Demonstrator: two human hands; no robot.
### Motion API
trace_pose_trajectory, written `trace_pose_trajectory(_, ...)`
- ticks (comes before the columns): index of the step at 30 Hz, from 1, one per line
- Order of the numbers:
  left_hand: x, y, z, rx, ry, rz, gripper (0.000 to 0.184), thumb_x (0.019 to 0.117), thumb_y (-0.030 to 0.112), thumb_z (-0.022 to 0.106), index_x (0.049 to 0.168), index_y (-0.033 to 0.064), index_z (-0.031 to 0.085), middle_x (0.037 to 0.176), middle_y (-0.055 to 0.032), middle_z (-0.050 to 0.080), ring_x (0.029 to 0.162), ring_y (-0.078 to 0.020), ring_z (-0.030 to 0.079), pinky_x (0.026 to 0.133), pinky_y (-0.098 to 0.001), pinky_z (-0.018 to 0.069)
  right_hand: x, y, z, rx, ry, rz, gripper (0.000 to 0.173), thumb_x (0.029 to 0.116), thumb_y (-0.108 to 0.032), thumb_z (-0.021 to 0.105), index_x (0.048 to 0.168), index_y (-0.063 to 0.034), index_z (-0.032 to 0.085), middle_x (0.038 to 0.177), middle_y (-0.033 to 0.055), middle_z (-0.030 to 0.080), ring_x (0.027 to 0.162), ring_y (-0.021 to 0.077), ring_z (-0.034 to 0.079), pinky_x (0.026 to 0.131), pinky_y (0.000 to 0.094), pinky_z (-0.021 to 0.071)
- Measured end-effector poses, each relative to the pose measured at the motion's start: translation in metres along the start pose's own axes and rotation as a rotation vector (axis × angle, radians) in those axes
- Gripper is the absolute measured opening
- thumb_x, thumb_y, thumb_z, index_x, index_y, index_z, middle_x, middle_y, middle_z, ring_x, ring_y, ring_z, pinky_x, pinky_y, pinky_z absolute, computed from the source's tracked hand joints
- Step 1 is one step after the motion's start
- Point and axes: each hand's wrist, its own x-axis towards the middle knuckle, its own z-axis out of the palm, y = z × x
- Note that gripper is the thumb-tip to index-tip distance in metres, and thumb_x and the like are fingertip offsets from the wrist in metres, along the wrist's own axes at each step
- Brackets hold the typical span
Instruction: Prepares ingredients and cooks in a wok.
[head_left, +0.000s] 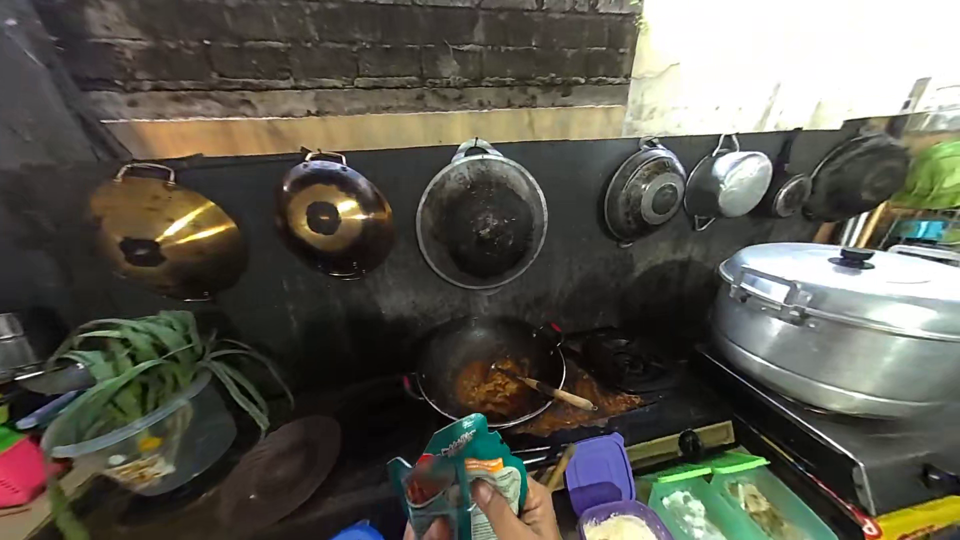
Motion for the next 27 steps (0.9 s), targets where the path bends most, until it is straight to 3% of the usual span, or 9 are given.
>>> trace_pose_trajectory(5, 0.034, 0.019, 0.010, 0.065, 0.031, -0.005, 0.052, 0.0934, 0.055, 0.068, 0.121, 0.0116, 0.059, 0.101, 0.0025, 0.076, 0.094, -0.0113, 0.073, 0.089, -0.0360, 0.0608, 0.036, 0.016, -0.005, 0.070, 0.066, 0.074, 0.016, 0.1020, 0.001, 0.053, 0.105, 0.0042, 0.069, 0.088, 0.0082, 0.077, 0.079, 0.0129, 0.075, 0.080, 0.0330, 0.0638)
trace_pose_trajectory(12, 0.071, 0.021, 0.011, 0.167, 0.144, -0.054, 0.051, 0.0991, 0.052, 0.060, 0.119, 0.0055, 0.059, 0.096, -0.0006, 0.076, 0.089, -0.0126, 0.074, 0.086, -0.0357, 0.0618, 0.085, 0.032, -0.014, 0.139, 0.033, 0.196, 0.019, 0.1063, -0.006, 0.050, 0.112, 0.0054, 0.065, 0.090, 0.0109, 0.076, 0.082, 0.0159, 0.075, 0.081, 0.0351, 0.0640)
trace_pose_trajectory(16, 0.094, 0.028, 0.010, 0.162, 0.251, -0.115, 0.052, 0.1003, 0.048, 0.054, 0.121, 0.0003, 0.058, 0.093, -0.0059, 0.076, 0.086, -0.0156, 0.074, 0.082, -0.0373, 0.0630, 0.114, 0.046, -0.013, 0.200, -0.010, 0.218, 0.028, 0.1048, -0.012, 0.056, 0.124, 0.0080, 0.057, 0.099, 0.0159, 0.075, 0.089, 0.0205, 0.075, 0.086, 0.0380, 0.0634)
trace_pose_trajectory(19, 0.113, 0.038, 0.009, 0.207, 0.290, -0.109, 0.048, 0.1049, 0.041, 0.047, 0.120, -0.0027, 0.059, 0.093, -0.0097, 0.076, 0.084, -0.0185, 0.075, 0.081, -0.0394, 0.0639, 0.139, 0.054, -0.008, 0.208, -0.008, 0.285, 0.036, 0.1020, -0.017, 0.062, 0.127, 0.0080, 0.056, 0.099, 0.0186, 0.074, 0.087, 0.0241, 0.075, 0.083, 0.0403, 0.0643)
trace_pose_trajectory(25, 0.140, 0.063, 0.004, 0.340, 0.360, -0.042, 0.046, 0.0993, 0.040, 0.061, 0.111, -0.0033, 0.066, 0.087, -0.0110, 0.076, 0.079, -0.0198, 0.075, 0.077, -0.0389, 0.0644, 0.176, 0.070, 0.011, 0.295, -0.031, 0.305, 0.035, 0.1060, -0.021, 0.055, 0.126, 0.0075, 0.055, 0.094, 0.0207, 0.073, 0.081, 0.0263, 0.075, 0.077, 0.0420, 0.0652)
trace_pose_trajectory(27, 0.143, 0.067, -0.002, 0.317, 0.361, -0.007, 0.052, 0.0969, 0.046, 0.063, 0.112, -0.0038, 0.065, 0.087, -0.0117, 0.076, 0.079, -0.0201, 0.075, 0.078, -0.0388, 0.0645, 0.183, 0.071, 0.020, 0.283, -0.036, 0.258, 0.041, 0.1041, -0.022, 0.058, 0.133, 0.0063, 0.052, 0.099, 0.0205, 0.073, 0.083, 0.0263, 0.075, 0.077, 0.0420, 0.0654)
